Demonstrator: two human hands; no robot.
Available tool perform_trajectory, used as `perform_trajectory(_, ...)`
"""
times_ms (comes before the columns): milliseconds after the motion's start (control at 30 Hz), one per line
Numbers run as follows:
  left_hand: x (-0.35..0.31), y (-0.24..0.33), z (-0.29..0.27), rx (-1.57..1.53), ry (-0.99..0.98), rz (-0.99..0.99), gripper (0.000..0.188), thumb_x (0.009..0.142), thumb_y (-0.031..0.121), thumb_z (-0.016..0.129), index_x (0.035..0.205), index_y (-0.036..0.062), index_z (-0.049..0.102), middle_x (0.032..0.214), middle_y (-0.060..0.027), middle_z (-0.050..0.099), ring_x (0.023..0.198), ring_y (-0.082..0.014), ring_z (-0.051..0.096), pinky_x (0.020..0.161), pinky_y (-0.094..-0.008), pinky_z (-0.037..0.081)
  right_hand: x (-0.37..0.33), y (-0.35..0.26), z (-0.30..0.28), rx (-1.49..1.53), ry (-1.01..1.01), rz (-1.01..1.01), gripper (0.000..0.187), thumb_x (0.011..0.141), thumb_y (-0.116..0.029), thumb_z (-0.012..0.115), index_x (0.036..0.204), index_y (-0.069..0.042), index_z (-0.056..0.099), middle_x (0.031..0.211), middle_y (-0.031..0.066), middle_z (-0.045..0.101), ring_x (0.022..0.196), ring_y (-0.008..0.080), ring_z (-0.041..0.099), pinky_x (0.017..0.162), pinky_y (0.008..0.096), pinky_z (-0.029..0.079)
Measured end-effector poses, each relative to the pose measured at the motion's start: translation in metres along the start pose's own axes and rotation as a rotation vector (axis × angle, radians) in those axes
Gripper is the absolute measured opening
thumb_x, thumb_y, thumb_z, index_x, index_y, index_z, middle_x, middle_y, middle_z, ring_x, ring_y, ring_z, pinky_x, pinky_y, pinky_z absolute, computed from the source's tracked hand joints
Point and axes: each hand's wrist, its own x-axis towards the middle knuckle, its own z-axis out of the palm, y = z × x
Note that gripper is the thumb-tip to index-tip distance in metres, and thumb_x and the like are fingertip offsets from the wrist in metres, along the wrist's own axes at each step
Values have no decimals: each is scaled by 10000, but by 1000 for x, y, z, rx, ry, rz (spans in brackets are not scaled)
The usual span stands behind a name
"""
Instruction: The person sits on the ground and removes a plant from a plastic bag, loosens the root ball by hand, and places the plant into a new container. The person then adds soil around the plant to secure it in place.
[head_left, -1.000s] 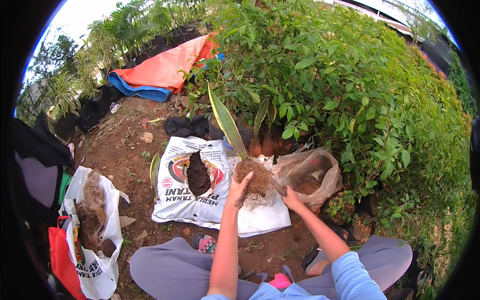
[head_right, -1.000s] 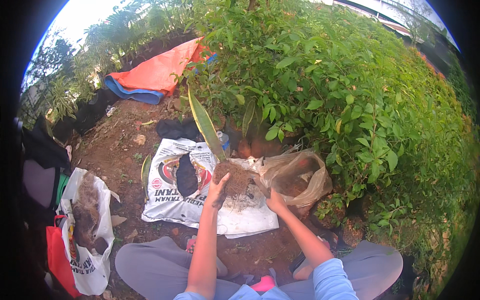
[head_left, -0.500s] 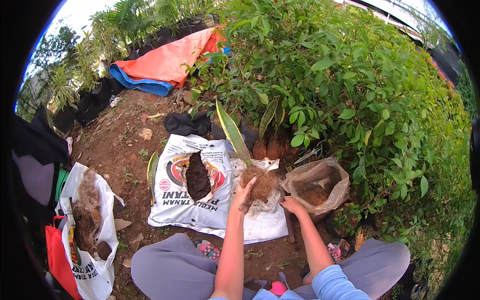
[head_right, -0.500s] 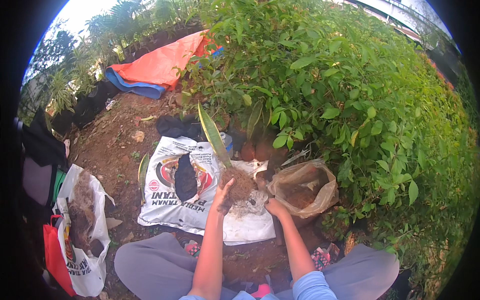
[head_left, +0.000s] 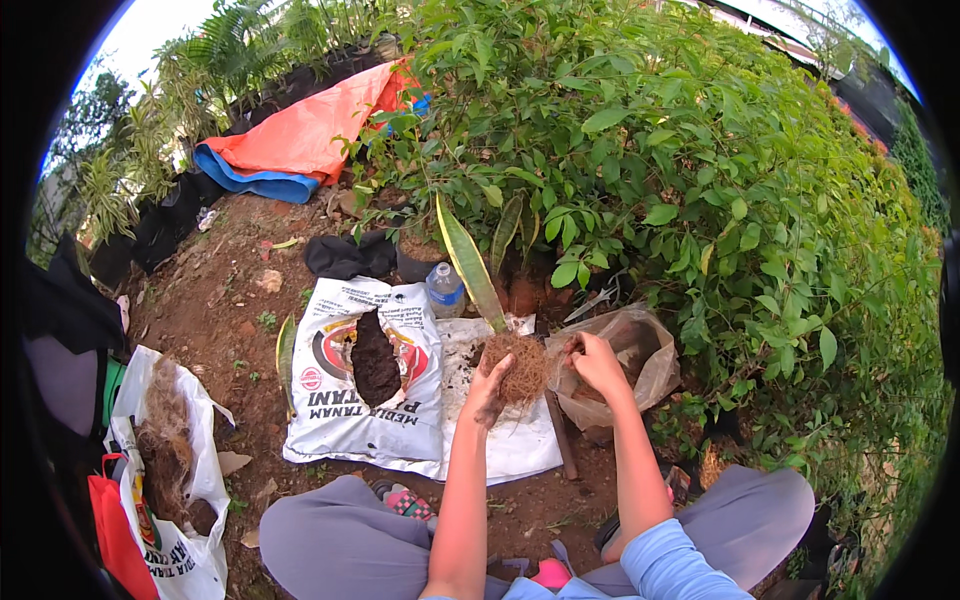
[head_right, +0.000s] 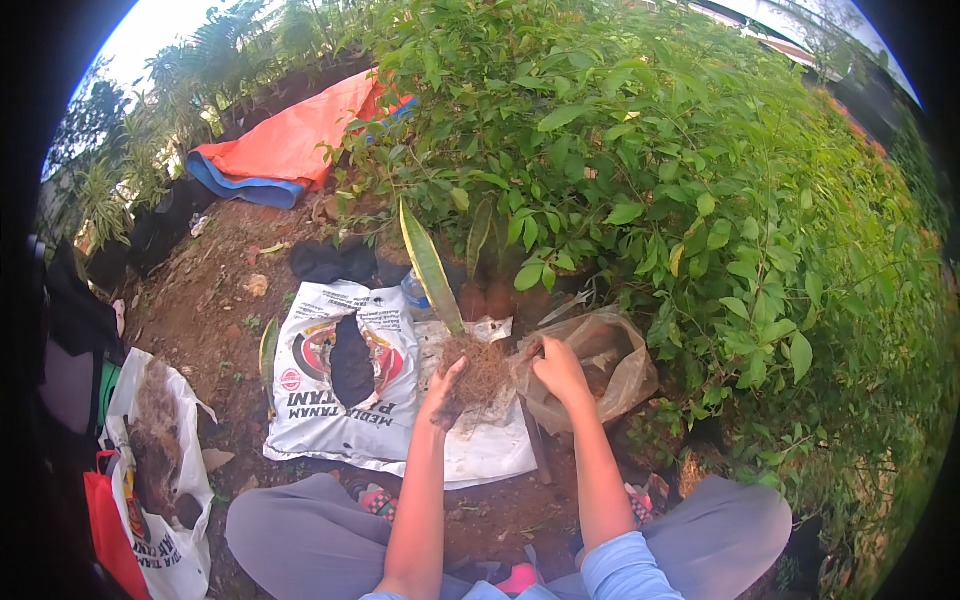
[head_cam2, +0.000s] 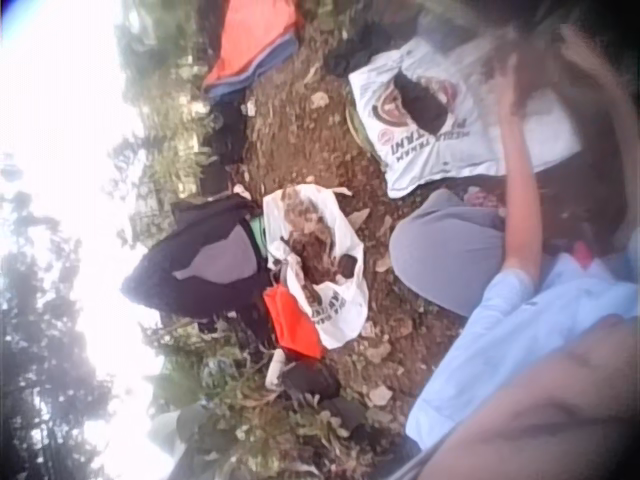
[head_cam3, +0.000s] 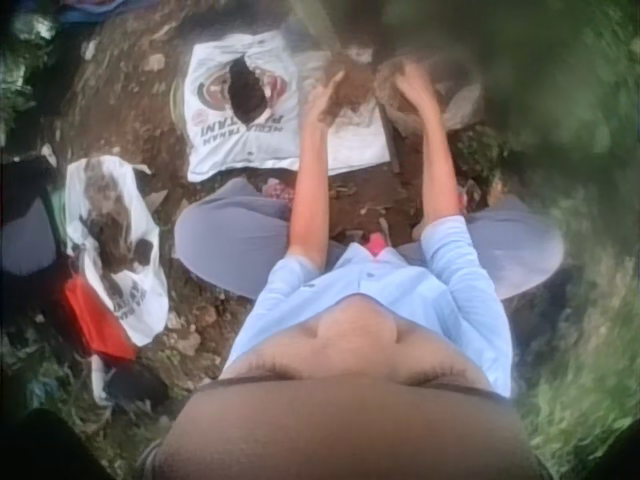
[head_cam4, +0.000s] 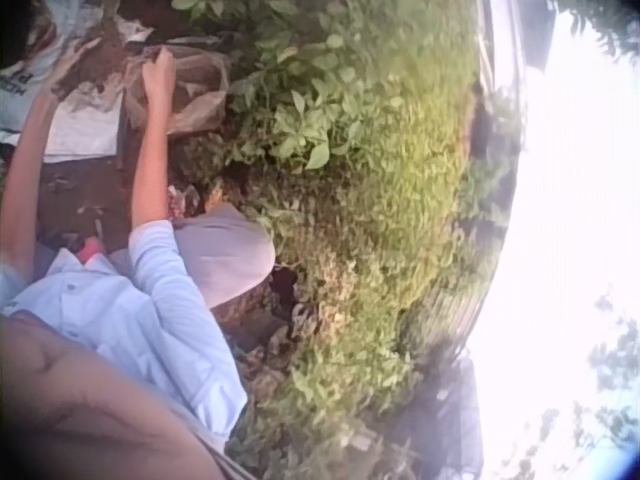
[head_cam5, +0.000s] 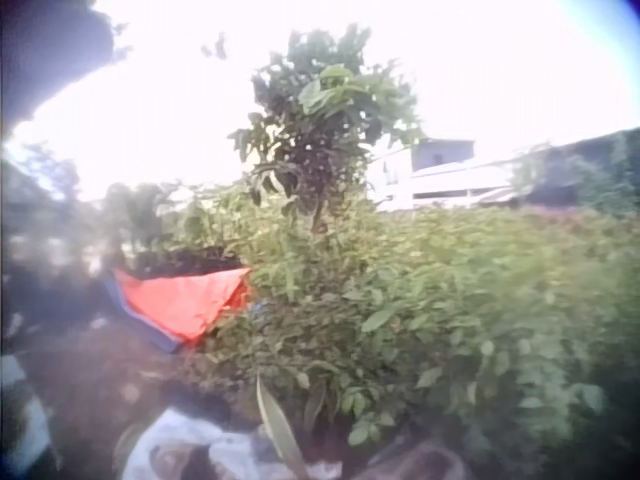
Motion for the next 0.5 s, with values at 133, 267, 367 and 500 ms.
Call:
perform_trajectory(133, 4, -12, 22, 4, -16, -70, 531, 802, 175, 642, 1255, 75, 383, 1144, -76, 524, 1027, -208, 542, 833, -363, 486, 37, 53, 2, -676, 589, -575, 202, 806, -108, 493, 981, -16, 537, 824, 167, 626, 842, 336, 586, 817, 452, 438)
perform_trajectory(267, 8, -23, 18, 7, -46, -52, 499, 819, 130, 616, 1259, 80, 386, 1146, -60, 521, 1027, -192, 533, 829, -342, 478, 37, 71, -2, -838, -327, -115, 289, 800, -250, 499, 952, -42, 631, 884, 156, 636, 916, 310, 594, 868, 447, 427)
perform_trajectory(367, 10, -25, 23, 39, -22, -97, 505, 820, 126, 613, 1267, 81, 383, 1152, -56, 517, 1029, -188, 530, 833, -344, 476, 33, 102, -3, -947, -474, 83, 334, 776, -286, 508, 939, -26, 640, 914, 164, 635, 906, 307, 602, 827, 434, 451)
perform_trajectory(500, 21, -39, 27, 52, -73, -94, 530, 810, 155, 619, 1275, 87, 373, 1168, -73, 504, 1046, -216, 525, 841, -380, 475, 29, 152, 0, -651, -249, 352, 283, 741, -212, 545, 907, 0, 633, 934, 186, 628, 870, 309, 612, 747, 407, 484)
